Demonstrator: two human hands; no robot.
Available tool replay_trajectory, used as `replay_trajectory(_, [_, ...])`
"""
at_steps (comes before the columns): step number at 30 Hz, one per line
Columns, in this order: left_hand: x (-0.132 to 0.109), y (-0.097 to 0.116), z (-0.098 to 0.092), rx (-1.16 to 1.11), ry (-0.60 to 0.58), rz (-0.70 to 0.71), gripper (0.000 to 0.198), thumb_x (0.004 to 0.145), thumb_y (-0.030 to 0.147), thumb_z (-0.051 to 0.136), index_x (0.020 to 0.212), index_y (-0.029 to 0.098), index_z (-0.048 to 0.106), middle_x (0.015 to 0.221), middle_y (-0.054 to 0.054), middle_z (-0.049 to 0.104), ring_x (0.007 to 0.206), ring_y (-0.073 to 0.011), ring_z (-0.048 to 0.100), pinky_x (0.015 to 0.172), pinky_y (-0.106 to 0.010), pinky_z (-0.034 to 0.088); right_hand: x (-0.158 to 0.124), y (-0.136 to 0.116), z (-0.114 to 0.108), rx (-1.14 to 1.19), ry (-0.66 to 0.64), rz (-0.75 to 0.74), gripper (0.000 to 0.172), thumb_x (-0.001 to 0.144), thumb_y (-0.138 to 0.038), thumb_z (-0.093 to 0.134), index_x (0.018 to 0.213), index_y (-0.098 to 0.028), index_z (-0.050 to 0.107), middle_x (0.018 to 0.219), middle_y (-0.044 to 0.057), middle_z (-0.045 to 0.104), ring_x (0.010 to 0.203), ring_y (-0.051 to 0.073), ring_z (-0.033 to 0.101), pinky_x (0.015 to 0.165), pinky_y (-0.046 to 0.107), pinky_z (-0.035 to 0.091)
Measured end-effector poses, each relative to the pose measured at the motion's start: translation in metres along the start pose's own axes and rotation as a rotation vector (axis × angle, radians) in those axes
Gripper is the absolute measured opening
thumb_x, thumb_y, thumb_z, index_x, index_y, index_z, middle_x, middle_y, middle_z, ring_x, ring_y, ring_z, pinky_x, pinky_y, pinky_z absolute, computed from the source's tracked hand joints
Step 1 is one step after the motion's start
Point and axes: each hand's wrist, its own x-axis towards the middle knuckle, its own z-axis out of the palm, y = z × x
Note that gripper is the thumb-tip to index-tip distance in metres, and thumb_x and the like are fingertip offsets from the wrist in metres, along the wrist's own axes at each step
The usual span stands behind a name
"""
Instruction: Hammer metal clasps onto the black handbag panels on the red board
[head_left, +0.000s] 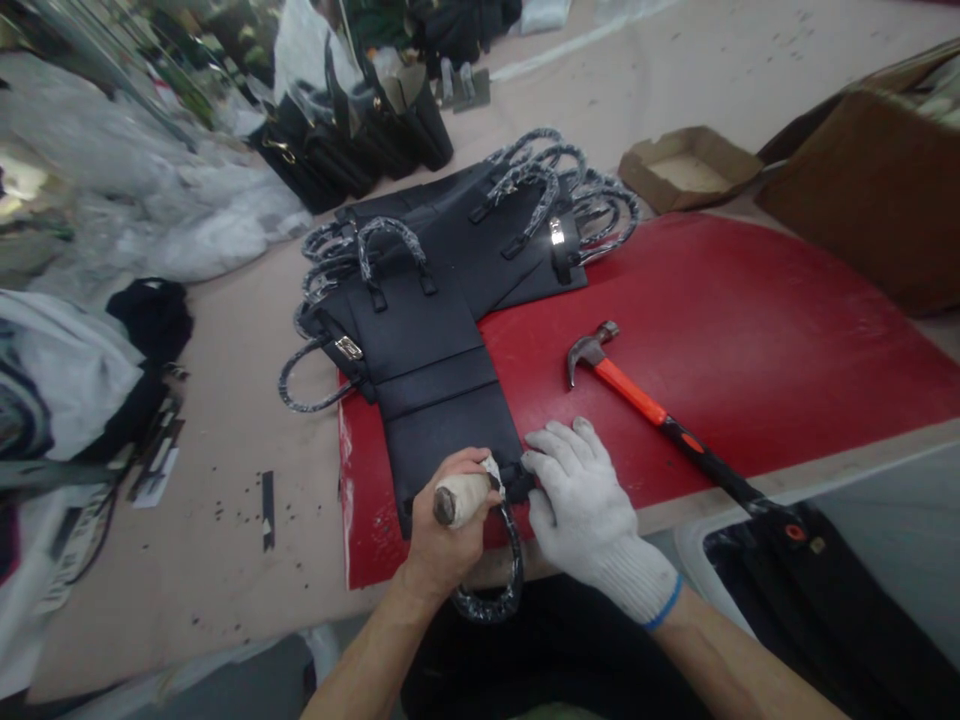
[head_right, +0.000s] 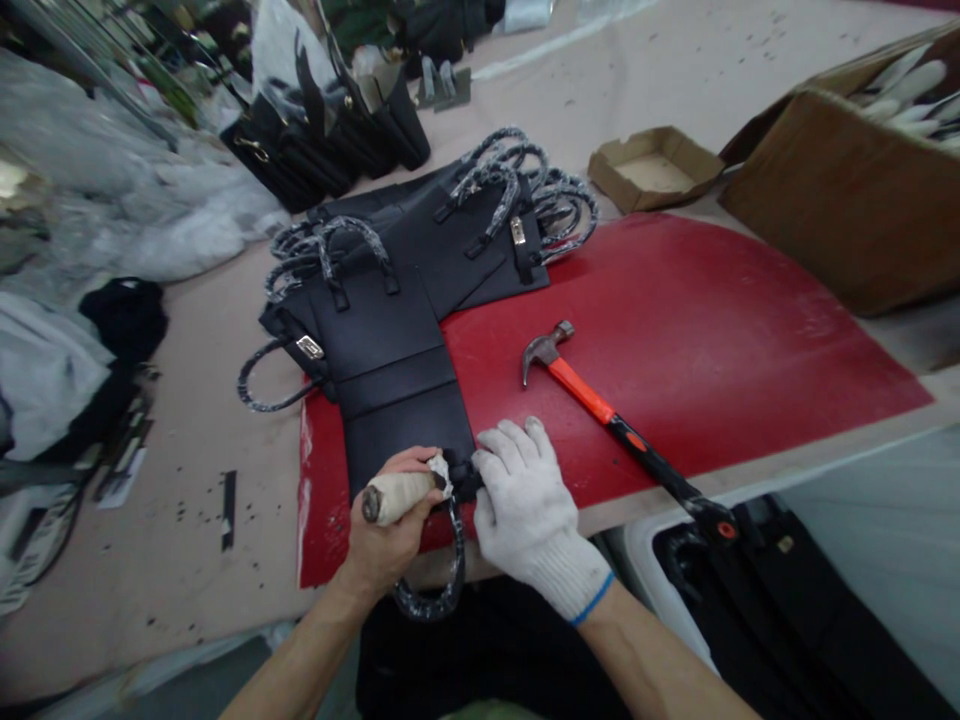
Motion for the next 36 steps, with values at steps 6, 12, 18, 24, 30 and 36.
replay_trajectory(6, [0.004,-0.001,0.002,-0.028,-0.004,-0.028,0.016,0.086,0.016,0.074,0.101,0.019,0.068,0.116,-0.010,0.073,0.109,-0.0222,0.072,0.099,-0.035,0.059,-0.001,0.000,0.000,0.005,0.016,-0.013,0.035,0.079,-0.014,0.055,0.112,-0.013,0.067,0.130,0.016,0.063,0.131,0.036,0.049,0.125,0.064,0.021])
replay_trajectory(12, [0.009,0.003,0.002,0.009,-0.048,-0.072,0.017,0.086,0.018,0.072,0.102,0.017,0.069,0.115,-0.010,0.072,0.105,-0.0223,0.071,0.091,-0.033,0.059,-0.003,0.002,0.003,0.008,0.018,-0.024,0.034,0.079,-0.015,0.055,0.111,-0.013,0.066,0.129,0.015,0.063,0.129,0.036,0.049,0.124,0.064,0.022])
replay_trajectory(18, [0.017,0.010,0.004,0.035,-0.121,-0.082,0.026,0.084,0.018,0.067,0.111,0.018,0.067,0.101,-0.006,0.073,0.085,-0.0197,0.070,0.079,-0.032,0.057,-0.002,0.006,-0.012,0.027,0.064,-0.072,0.036,0.080,-0.014,0.054,0.115,-0.017,0.063,0.128,0.014,0.062,0.125,0.034,0.053,0.119,0.064,0.032])
replay_trajectory(24, [0.020,0.010,0.006,-0.004,-0.125,-0.107,0.024,0.082,0.016,0.065,0.105,0.019,0.069,0.090,-0.003,0.070,0.078,-0.0189,0.066,0.074,-0.030,0.054,-0.012,0.049,-0.067,-0.601,0.092,0.206,0.044,0.094,-0.026,0.056,0.134,-0.005,0.056,0.126,0.025,0.059,0.104,0.041,0.059,0.086,0.057,0.055])
replay_trajectory(30, [0.028,0.020,0.007,0.039,-0.160,-0.129,0.012,0.078,0.008,0.065,0.086,0.018,0.067,0.080,0.000,0.067,0.075,-0.0172,0.061,0.071,-0.028,0.046,-0.019,0.076,-0.084,-0.823,-0.202,0.426,0.045,0.098,-0.014,0.045,0.142,-0.006,0.053,0.101,0.021,0.061,0.087,0.036,0.064,0.064,0.041,0.054])
replay_trajectory(36, [0.031,0.024,0.004,-0.001,-0.174,-0.167,0.014,0.077,0.005,0.064,0.076,0.018,0.059,0.073,0.003,0.062,0.071,-0.0149,0.056,0.066,-0.026,0.039,0.000,0.059,-0.100,-0.502,-0.184,0.545,0.037,0.092,-0.013,0.044,0.125,-0.009,0.059,0.081,0.011,0.063,0.066,0.025,0.065,0.059,0.033,0.052])
